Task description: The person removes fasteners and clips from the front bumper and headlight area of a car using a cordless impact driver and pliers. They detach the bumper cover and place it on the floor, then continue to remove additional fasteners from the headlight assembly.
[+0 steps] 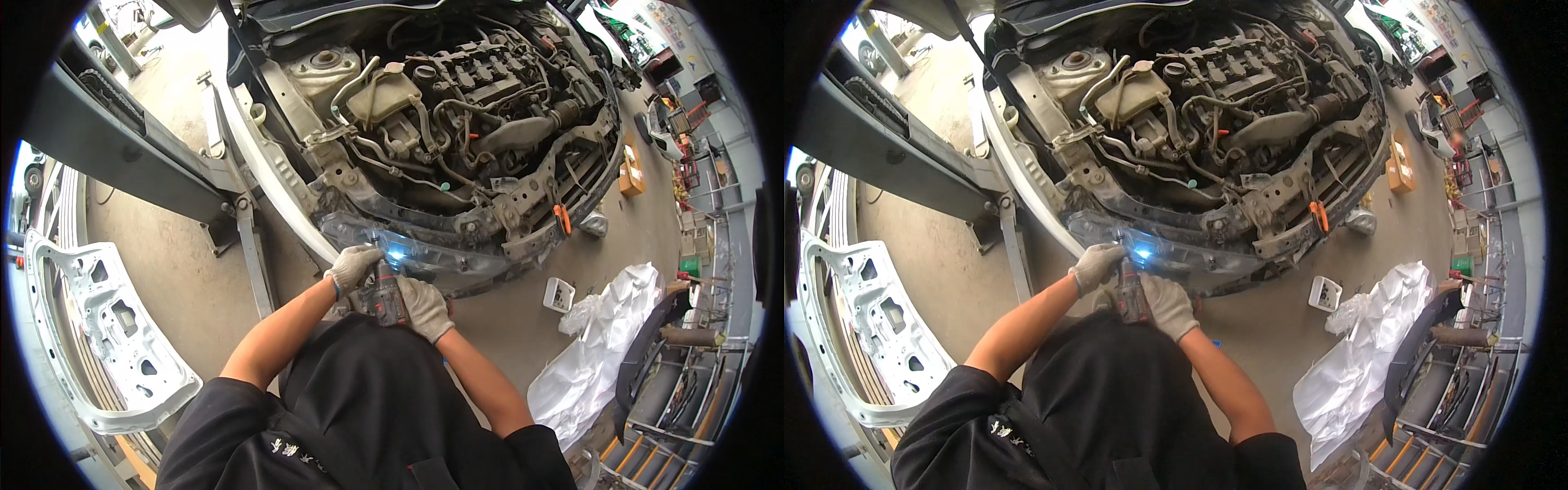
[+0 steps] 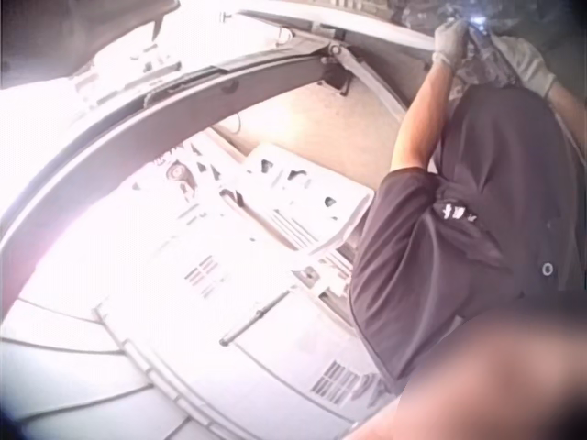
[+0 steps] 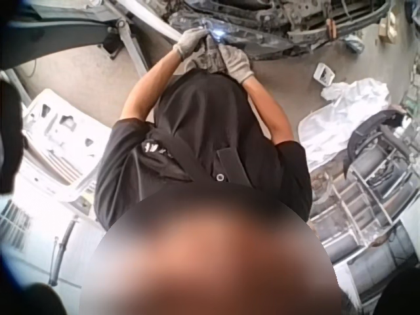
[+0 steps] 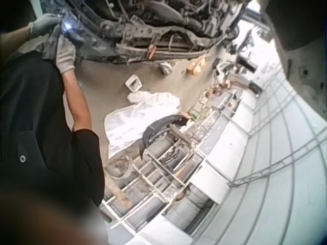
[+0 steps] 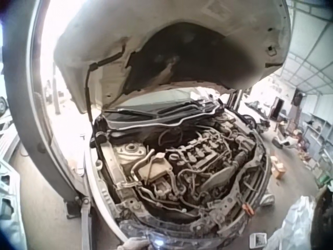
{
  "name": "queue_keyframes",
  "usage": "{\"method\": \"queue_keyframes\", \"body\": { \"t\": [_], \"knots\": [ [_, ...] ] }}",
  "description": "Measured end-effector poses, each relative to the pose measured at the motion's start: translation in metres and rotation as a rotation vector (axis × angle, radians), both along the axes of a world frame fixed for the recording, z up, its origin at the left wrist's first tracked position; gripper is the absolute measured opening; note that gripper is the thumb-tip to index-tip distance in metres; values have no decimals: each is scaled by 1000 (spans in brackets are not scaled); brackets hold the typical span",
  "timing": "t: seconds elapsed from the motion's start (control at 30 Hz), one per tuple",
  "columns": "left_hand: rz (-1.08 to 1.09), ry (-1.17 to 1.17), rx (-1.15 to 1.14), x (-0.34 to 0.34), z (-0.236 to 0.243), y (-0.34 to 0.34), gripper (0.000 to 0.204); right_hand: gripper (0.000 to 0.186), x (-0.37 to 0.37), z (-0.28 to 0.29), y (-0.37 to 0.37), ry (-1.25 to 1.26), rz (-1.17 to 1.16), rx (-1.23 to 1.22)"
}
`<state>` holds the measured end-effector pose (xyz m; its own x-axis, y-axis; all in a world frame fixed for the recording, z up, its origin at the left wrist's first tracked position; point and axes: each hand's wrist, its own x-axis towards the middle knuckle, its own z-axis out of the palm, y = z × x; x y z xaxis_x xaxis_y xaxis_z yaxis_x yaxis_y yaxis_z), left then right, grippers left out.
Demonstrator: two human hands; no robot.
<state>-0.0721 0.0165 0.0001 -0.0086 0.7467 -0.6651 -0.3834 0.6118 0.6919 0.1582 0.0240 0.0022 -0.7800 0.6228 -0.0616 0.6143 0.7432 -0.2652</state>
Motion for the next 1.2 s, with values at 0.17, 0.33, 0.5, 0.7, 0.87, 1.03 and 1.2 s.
{"method": "queue_keyframes", "body": {
  "t": [0.17,0.33,0.5,0.7,0.87,1.03,1.2],
  "knots": [
    [2,16,-4,-1,0,0,19,46,1,-3,2,-12,34,76],
    [27,-20,7,-1,-3,1,18,46,0,-1,2,14,25,71],
    [46,0,12,3,-6,2,20,46,1,2,4,-57,42,92],
    [11,18,-14,1,-7,2,21,45,1,3,6,4,65,181],
    [-9,153,9,3,-1,4,26,37,-1,-1,4,-68,1,46],
    [-12,221,13,3,7,5,29,30,-10,-9,3,62,-114,-110],
    [-14,230,23,2,6,5,30,22,-16,-18,-2,148,-191,-125]
  ]
}}
